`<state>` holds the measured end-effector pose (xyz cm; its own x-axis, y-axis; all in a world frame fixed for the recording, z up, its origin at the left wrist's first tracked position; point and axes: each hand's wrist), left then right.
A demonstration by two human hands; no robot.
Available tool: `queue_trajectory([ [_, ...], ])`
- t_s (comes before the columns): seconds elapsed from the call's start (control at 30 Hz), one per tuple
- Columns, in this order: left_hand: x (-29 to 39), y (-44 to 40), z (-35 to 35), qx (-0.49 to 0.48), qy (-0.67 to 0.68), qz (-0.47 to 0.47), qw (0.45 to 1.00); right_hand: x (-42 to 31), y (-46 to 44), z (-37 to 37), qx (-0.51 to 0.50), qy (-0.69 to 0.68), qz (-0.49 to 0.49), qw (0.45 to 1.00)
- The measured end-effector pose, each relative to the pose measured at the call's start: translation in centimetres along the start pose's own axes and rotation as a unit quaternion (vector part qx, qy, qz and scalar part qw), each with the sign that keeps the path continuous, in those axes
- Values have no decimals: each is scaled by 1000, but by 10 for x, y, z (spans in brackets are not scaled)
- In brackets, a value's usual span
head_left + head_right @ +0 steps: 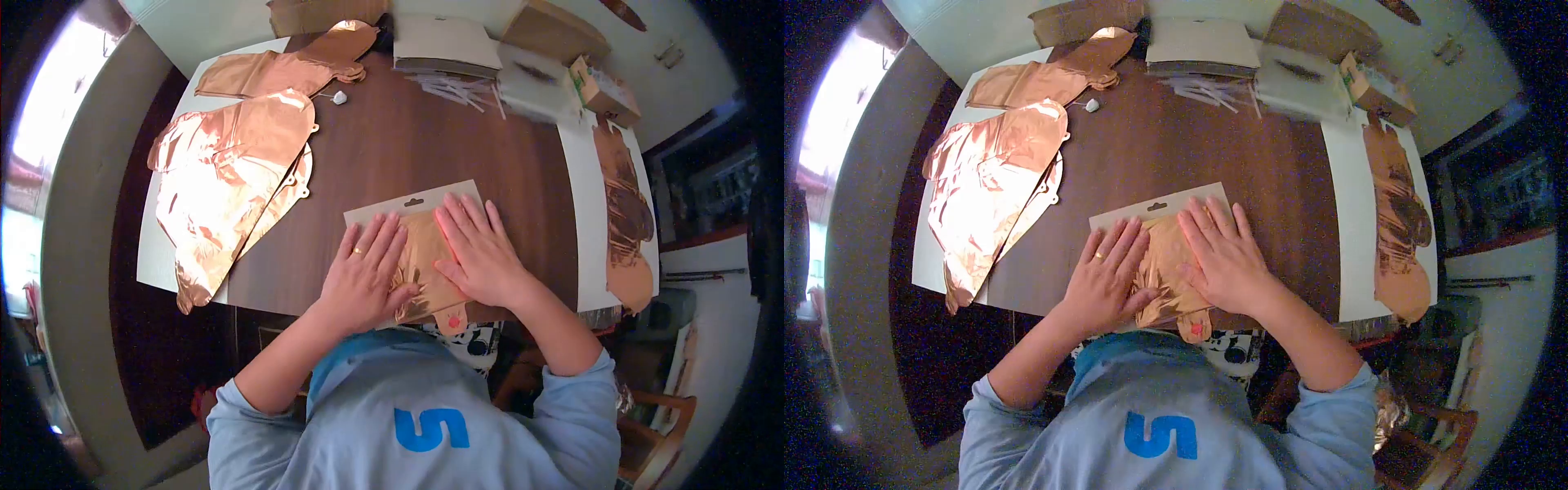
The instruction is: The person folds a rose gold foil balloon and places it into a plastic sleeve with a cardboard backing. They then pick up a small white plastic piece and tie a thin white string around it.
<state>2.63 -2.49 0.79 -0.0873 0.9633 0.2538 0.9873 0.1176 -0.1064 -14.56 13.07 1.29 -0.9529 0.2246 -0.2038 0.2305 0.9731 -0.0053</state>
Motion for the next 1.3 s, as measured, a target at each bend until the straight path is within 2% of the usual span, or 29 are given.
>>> queue_trajectory([
  [0.2, -3, 8, -3, -6, -14, -6, 1000, -1, 1, -1, 8, 0, -5, 1000],
  [0.3, -5, 14, -19, 14, 87, 37, 995, 1, 1, 2, 13, 1, -7, 1000],
  [0.4, 3, 21, -28, -9, 64, 110, 992, 0, 1, 2, 16, 15, -10, 1000],
  [0.6, 8, 21, -14, 100, 24, 233, 967, 0, 1, 3, 28, 5, -7, 1000],
  [0.7, 6, 19, -16, 95, 40, 226, 969, 0, 2, 3, 31, -2, -5, 1000],
  [0.8, 4, 19, -19, 82, -12, 281, 956, 0, 2, 3, 29, -5, -4, 1000],
  [0.9, 1, 14, -19, 108, -51, 320, 940, 0, 2, 4, 28, -5, -2, 1000],
  [1.0, 0, 4, -10, 149, -24, 271, 951, 1, 1, 5, 26, 1, -3, 1000],
  [1.1, 0, -4, -10, 92, 32, 181, 979, 3, 2, 4, 21, -15, -3, 1000],
  [1.2, -3, -5, -4, 75, 78, 174, 979, 11, -1, 0, 29, -138, 18, 990],
  [1.3, -10, -5, -3, 70, 69, 184, 978, 8, 23, -14, 189, -311, 18, 931],
])
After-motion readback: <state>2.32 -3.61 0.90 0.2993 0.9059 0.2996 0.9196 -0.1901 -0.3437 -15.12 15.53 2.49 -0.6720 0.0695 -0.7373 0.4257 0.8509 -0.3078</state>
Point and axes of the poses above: each hand's wrist, its own y-axis away from the middle knuckle, its own z-axis out of the palm, x = y × z, and after that the axes turned 1 degree about -x, right-handed
